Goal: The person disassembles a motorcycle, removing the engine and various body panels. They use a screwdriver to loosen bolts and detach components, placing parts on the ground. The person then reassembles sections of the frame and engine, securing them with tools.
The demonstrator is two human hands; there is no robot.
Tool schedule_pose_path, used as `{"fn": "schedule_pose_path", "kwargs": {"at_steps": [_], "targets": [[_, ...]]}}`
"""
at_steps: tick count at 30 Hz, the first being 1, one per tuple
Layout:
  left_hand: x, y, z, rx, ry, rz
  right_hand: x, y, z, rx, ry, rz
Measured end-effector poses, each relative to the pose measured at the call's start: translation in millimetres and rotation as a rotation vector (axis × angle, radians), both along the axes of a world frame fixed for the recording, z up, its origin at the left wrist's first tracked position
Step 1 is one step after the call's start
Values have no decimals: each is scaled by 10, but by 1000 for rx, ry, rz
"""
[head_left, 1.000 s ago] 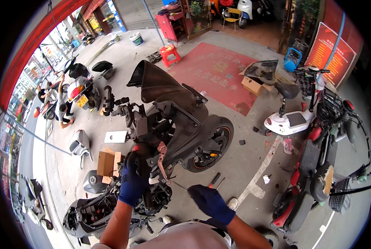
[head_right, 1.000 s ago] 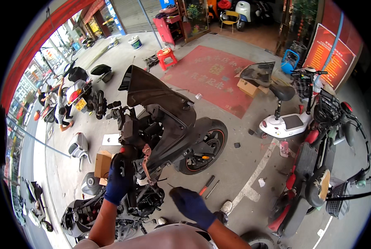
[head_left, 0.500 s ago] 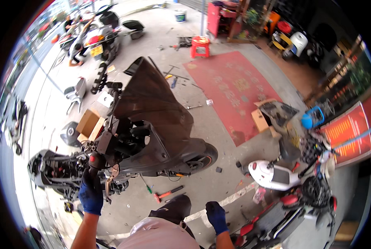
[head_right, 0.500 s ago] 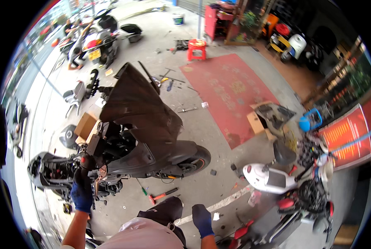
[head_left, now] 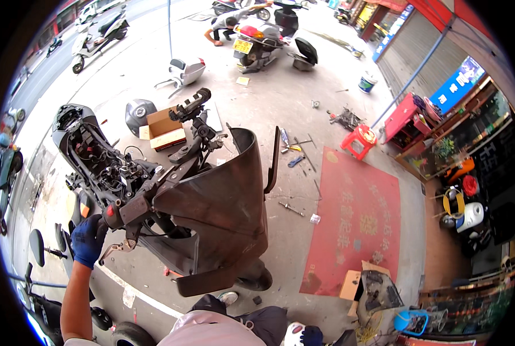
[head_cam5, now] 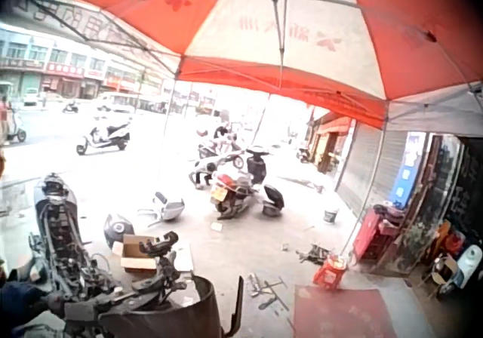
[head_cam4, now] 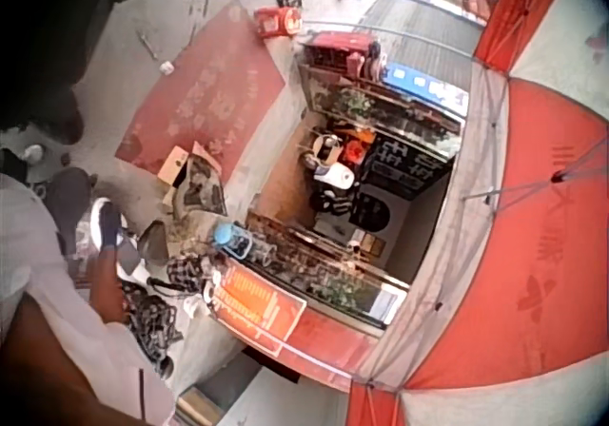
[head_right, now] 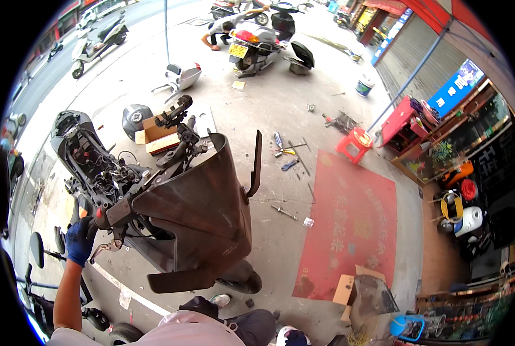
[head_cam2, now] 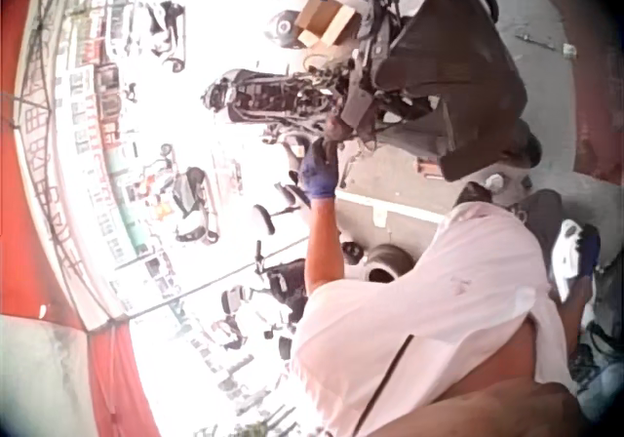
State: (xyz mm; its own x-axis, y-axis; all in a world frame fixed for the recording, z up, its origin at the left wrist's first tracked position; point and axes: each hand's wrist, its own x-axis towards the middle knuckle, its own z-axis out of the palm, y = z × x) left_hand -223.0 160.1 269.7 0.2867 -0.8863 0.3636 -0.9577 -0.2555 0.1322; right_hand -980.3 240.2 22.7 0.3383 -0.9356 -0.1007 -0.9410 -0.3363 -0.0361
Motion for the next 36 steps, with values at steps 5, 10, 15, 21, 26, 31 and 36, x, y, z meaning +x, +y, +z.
{"fn": "schedule_pose_path", "kwargs": {"at_steps": [5,10,15,21,26,31,36], "targets": [[-85,37,-7,144,-29,219,-700,-1568,38,442,-657,-673],[-224,271,-240,0,-237,577,-1194,-3126,113,718,-712,-791],[-1171,302,369,-231,155,984,-2162,-4098,-48,1244,-1050,-1049],[-2722,-994,929,-560,136,928,-3289,-5486,-659,536,92,700],[-4219,-2068,509,-322,105,765,-2364,-6971,-722,615,457,580],[-4630,-2948,206,-471,496,765,-586,-8435,-644,840,-85,380],[-3821,-4040,68,-814,931,698,1435,-8886,672,1014,-644,-131]]}}
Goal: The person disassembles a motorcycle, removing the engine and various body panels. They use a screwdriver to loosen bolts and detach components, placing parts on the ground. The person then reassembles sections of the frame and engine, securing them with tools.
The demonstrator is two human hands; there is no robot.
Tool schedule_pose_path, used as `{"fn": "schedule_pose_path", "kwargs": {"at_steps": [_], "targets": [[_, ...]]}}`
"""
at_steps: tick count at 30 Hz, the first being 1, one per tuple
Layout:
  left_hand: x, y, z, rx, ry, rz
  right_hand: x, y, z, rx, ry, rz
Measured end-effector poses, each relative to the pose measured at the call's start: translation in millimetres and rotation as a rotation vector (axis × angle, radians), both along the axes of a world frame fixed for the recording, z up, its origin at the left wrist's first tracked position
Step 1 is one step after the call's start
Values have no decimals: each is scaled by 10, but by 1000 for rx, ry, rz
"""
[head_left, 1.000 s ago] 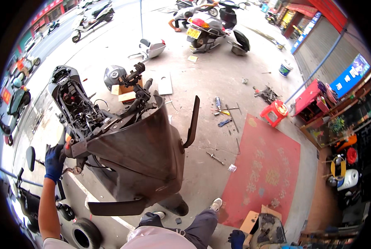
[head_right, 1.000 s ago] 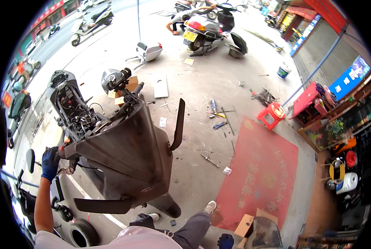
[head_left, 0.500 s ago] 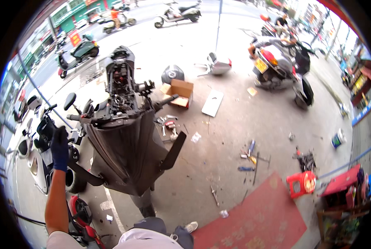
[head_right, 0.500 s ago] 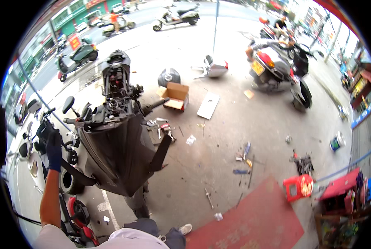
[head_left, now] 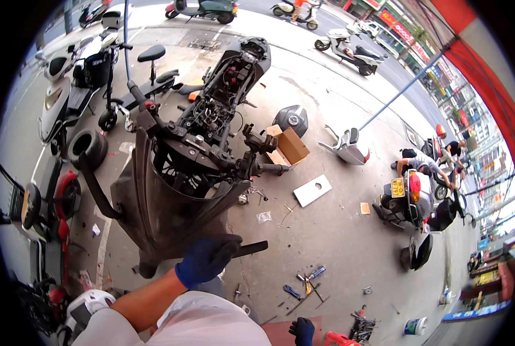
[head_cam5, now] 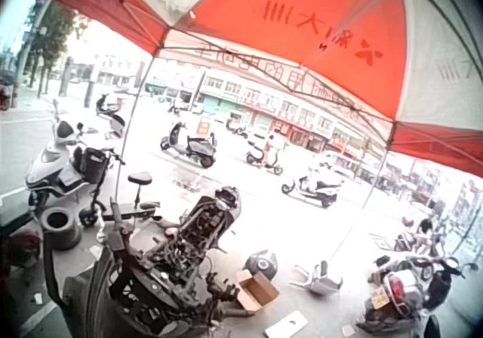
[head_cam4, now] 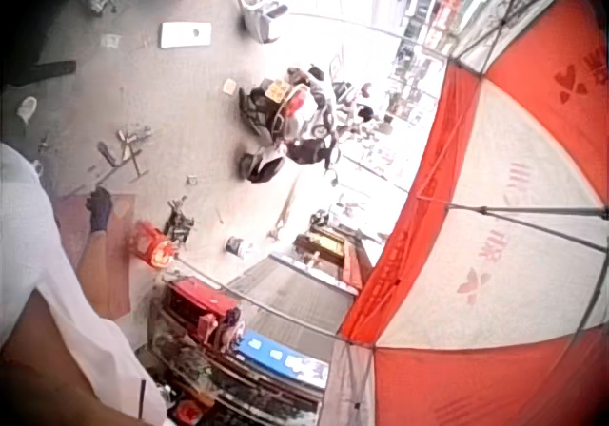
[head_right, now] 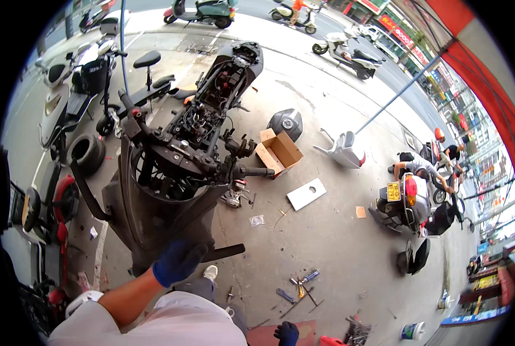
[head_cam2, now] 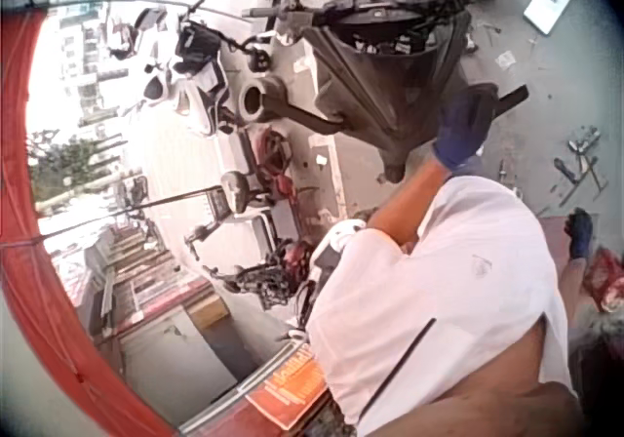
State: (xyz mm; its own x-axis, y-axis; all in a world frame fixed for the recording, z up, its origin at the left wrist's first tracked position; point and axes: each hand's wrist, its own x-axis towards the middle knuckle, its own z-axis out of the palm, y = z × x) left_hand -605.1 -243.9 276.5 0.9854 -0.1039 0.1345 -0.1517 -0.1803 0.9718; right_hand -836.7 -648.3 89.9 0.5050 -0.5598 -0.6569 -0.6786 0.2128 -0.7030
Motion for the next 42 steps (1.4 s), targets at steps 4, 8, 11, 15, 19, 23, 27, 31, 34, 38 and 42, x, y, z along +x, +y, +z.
{"fn": "schedule_pose_path", "kwargs": {"at_steps": [4,8,11,15,19,23,27,31,34,38,42], "targets": [[434,-609,146,-45,-140,0,990,-543,349,-71,117,225],[663,-858,216,-23,-157,62,2079,-739,260,-136,176,430],[752,-1077,194,-27,-111,174,3056,-900,30,-79,114,782],[948,-1499,162,22,-86,422,4538,-366,387,-87,31,1248],[960,-1964,9,-25,156,726,5530,183,843,-84,-136,1584],[1364,-2252,-652,-153,258,957,6231,771,1262,-60,-302,1773],[1694,-2297,-1287,16,140,1452,6766,1433,1612,-15,-379,1810],[1901,-1882,-1488,-97,3,1685,7153,2020,2204,-142,-533,1963],[2061,-1692,-1855,-59,70,1610,7091,2575,2497,-155,-628,2168],[2270,-1570,-2275,-95,-8,1561,6644,3435,2604,-357,-771,2661],[2255,-1496,-2310,-734,-70,1367,5969,4053,2282,-67,-920,2980]]}}
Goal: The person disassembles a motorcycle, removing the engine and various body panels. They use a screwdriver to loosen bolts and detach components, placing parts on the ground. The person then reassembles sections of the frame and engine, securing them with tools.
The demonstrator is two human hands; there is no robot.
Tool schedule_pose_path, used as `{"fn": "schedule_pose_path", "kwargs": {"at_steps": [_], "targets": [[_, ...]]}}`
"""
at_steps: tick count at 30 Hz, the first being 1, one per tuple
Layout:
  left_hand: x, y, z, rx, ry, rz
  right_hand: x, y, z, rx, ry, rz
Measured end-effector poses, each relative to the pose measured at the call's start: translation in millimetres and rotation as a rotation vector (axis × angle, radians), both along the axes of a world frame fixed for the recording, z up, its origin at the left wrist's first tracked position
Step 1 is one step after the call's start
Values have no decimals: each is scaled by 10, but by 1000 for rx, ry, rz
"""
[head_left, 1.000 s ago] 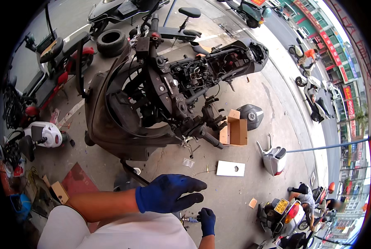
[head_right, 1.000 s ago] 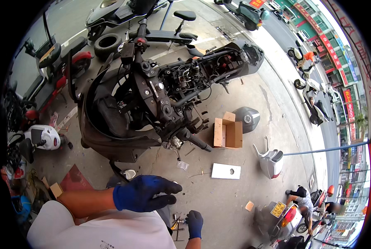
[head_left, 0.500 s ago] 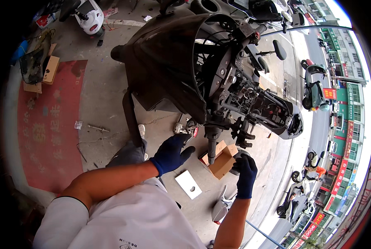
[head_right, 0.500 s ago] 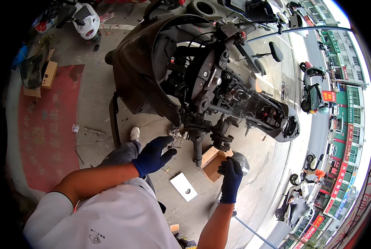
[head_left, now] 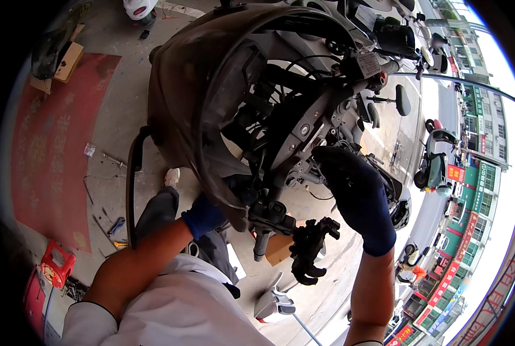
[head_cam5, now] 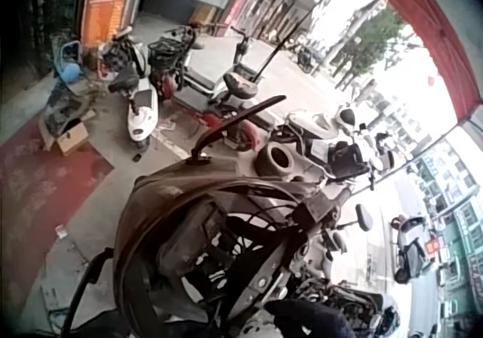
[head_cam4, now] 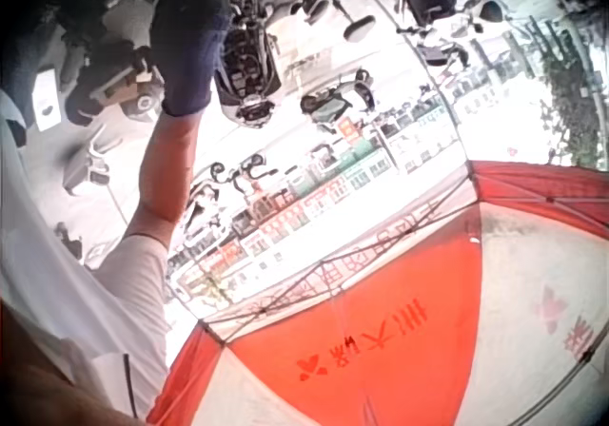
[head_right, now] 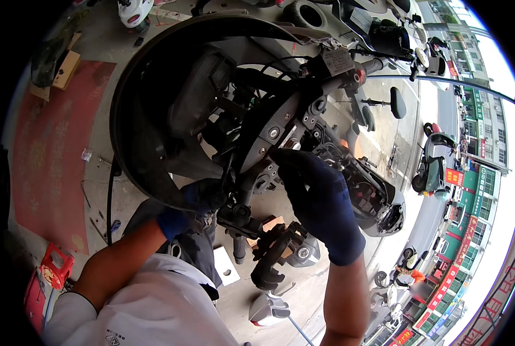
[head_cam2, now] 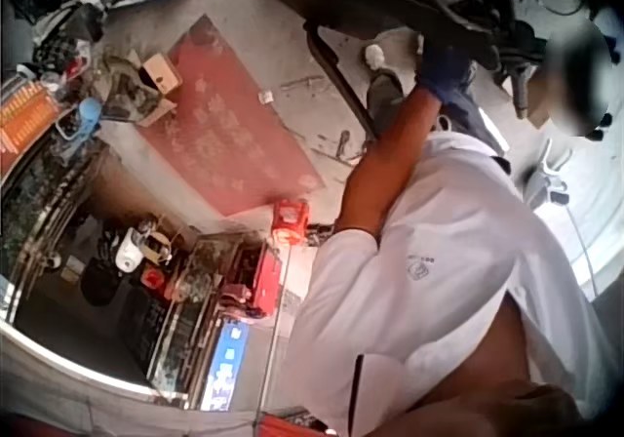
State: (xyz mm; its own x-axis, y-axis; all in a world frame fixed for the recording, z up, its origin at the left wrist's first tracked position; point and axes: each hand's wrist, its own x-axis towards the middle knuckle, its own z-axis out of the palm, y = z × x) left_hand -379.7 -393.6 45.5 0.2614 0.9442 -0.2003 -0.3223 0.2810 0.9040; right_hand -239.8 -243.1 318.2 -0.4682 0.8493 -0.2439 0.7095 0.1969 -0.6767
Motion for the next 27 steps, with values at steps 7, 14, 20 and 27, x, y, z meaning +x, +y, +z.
{"fn": "schedule_pose_path", "kwargs": {"at_steps": [7,14,20,27], "targets": [[-283,52,715,-186,-145,-78,-379,259,-748,47,-216,676],[-288,195,1013,-315,-21,-40,-284,386,-881,127,-98,823],[-198,116,836,-312,20,74,-329,302,-873,243,-172,767],[-224,217,1000,-322,59,106,-353,190,-820,80,-321,744]]}}
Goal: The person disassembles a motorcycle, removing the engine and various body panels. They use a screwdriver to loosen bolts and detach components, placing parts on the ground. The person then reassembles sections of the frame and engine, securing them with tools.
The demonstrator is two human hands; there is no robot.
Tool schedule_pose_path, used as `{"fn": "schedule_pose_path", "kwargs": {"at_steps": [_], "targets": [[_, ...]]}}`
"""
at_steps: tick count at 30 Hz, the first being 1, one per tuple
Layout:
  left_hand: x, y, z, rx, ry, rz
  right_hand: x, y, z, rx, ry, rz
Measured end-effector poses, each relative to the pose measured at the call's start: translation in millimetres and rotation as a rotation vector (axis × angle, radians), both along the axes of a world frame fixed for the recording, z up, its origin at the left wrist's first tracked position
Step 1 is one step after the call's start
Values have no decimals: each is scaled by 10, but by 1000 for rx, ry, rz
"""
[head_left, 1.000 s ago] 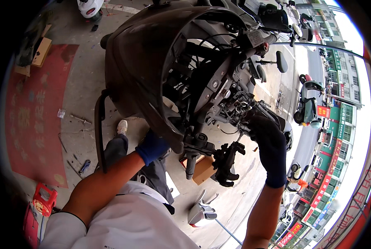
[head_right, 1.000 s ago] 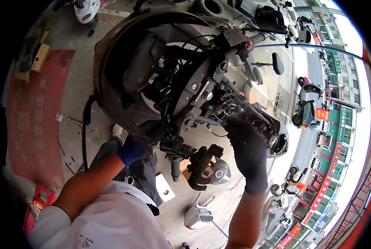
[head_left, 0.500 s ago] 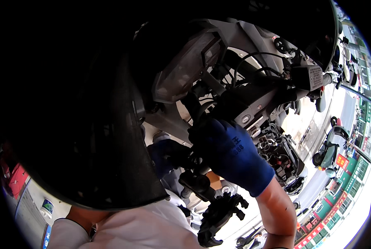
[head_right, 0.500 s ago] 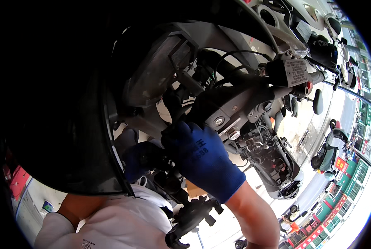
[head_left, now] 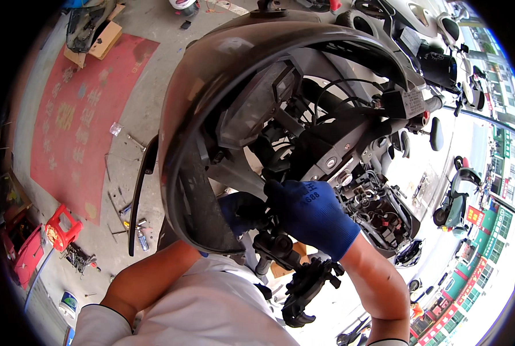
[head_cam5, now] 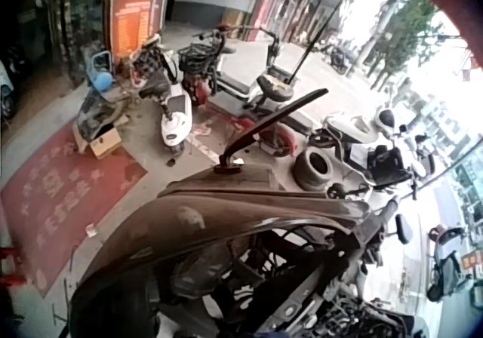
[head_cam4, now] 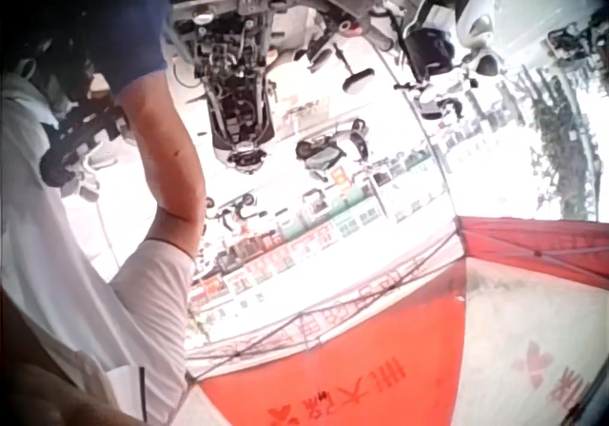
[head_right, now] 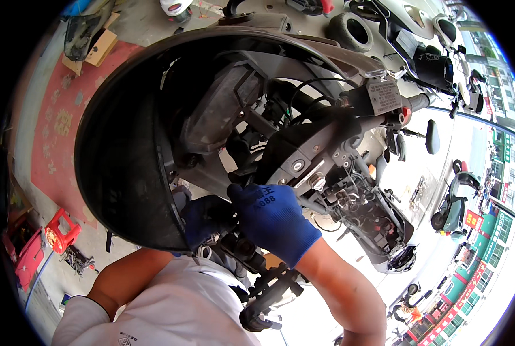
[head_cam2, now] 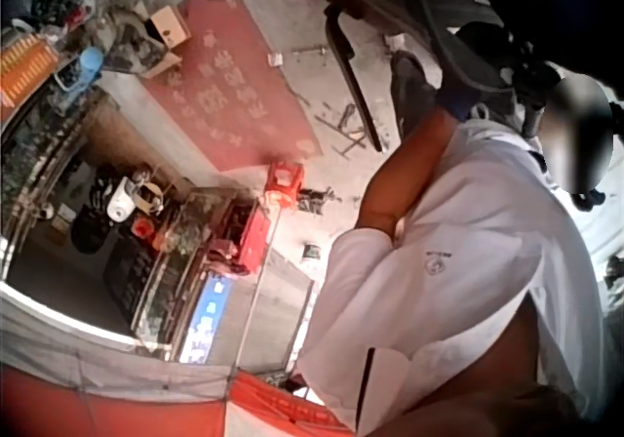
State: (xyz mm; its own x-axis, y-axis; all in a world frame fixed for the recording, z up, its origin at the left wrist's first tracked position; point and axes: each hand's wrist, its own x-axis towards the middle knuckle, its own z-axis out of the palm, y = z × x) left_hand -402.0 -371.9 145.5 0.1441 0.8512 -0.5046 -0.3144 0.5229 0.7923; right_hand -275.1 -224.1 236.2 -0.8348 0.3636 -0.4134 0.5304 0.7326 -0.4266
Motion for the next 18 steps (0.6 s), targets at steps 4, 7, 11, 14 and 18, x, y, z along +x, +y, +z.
{"fn": "schedule_pose_path", "kwargs": {"at_steps": [4,7,11,14,18], "targets": [[50,-69,-169,182,-18,26,-41,-24,-146,-5,-53,0],[43,-52,-229,220,87,4,-84,-60,-268,9,-37,-101],[-22,-44,-166,101,-72,-36,-138,-126,-201,46,5,-184],[-132,40,-47,-5,-163,-130,-131,-142,-260,13,13,-293],[-35,-76,-184,4,-405,68,-108,-140,-286,46,86,-256]]}}
